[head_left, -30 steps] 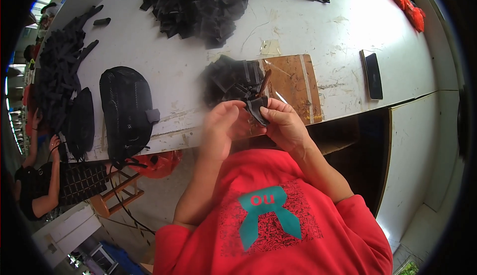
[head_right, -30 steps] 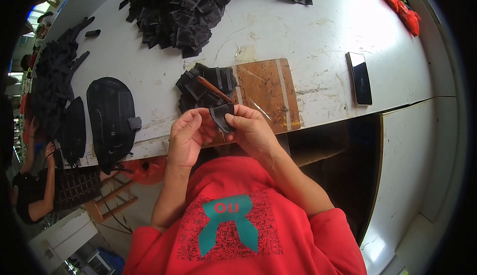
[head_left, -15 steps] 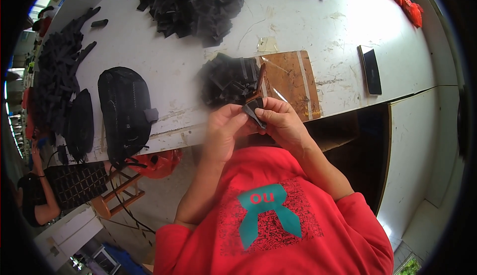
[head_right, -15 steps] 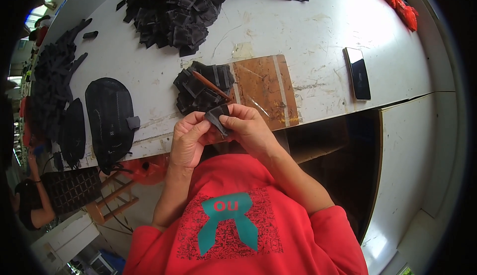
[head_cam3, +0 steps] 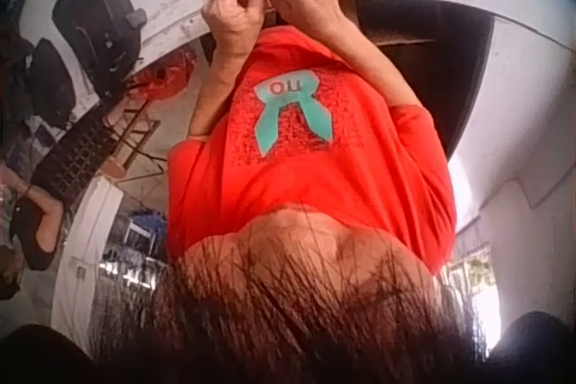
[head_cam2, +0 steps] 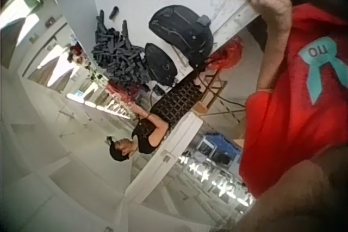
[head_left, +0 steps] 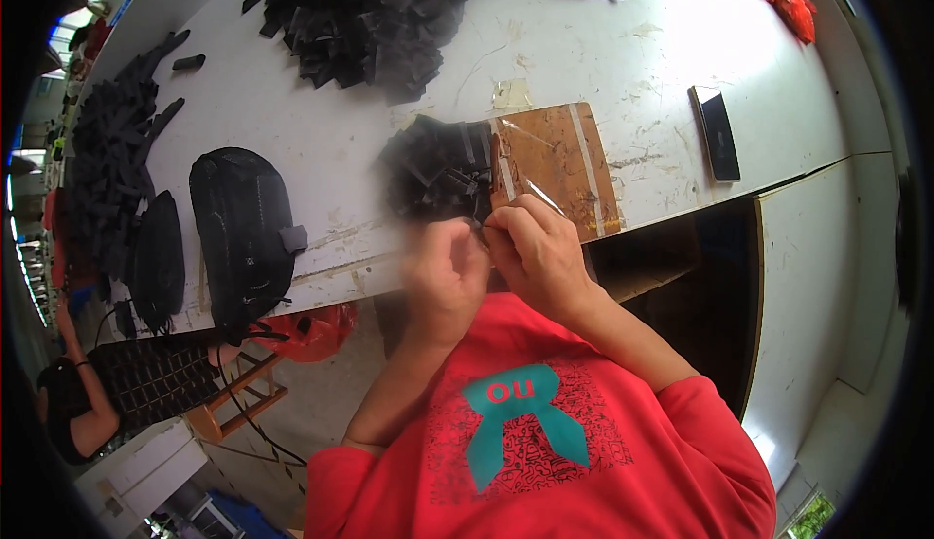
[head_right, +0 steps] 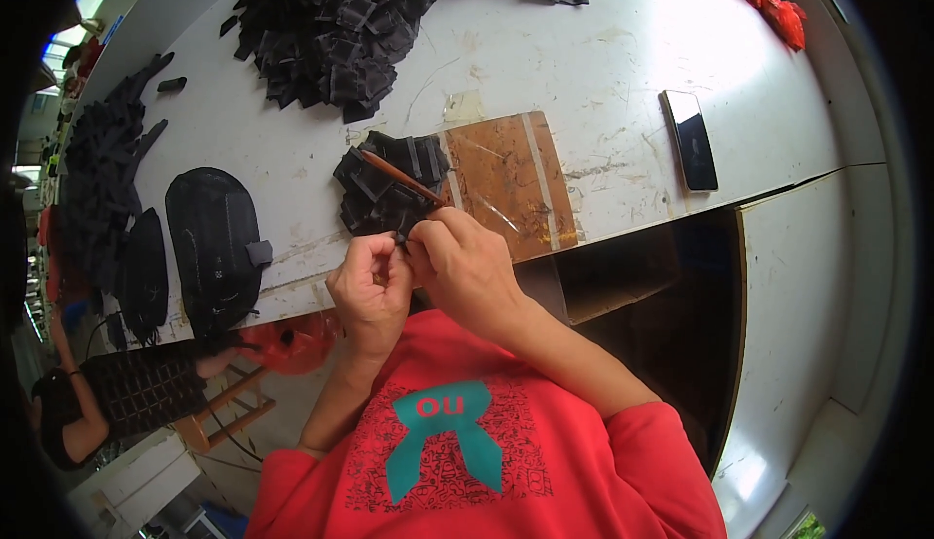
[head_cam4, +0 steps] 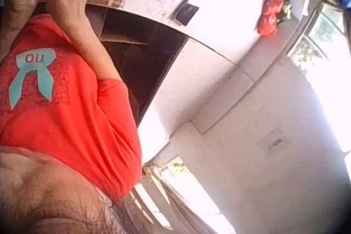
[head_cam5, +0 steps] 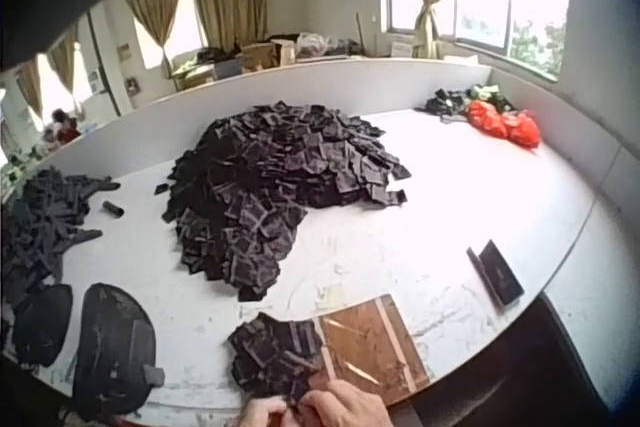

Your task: Assembling small black fabric pieces on a workbench by applying thin strips or adhesive.

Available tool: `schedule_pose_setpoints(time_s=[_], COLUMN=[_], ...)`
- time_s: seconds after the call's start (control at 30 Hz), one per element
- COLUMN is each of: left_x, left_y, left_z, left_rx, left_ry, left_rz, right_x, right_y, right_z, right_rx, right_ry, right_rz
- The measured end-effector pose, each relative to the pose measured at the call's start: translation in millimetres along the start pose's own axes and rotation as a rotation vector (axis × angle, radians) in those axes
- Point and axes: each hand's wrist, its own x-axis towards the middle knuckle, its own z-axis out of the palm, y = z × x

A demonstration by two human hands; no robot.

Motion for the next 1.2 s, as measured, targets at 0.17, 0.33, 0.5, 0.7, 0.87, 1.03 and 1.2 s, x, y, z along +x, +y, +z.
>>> schedule_pose_setpoints(time_s=[0.17, 0.33, 0.5, 0.7, 0.87, 1.03, 1.2], left_x=[-9, -1, 15, 18, 17, 35, 77], left_y=[-18, -7, -3, 13, 15, 22, 54], left_z=[13, 7, -15, -19, 3, -26, -56], left_rx=[-0.284, -0.433, -1.400, -1.189, -0.576, -1.308, -1.707], left_ry=[0.126, 0.259, -0.010, 0.012, 0.222, -0.072, -0.401], left_rz=[-0.274, -0.320, -0.806, -0.725, -0.156, -0.490, -0.547], right_x=[-8, -7, -5, -1, 7, 33, 86], right_y=[4, -3, 0, -1, -3, -13, -35], right_z=[8, 12, 11, -2, -6, -37, -59], right_rx=[-0.092, -0.293, -0.004, 1.429, 1.712, 1.082, 0.786], right_ry=[-0.143, -0.110, 0.041, -0.107, -0.263, -0.273, -0.269], right_rz=[-0.037, -0.046, 0.148, 0.957, 0.906, 0.701, 0.394])
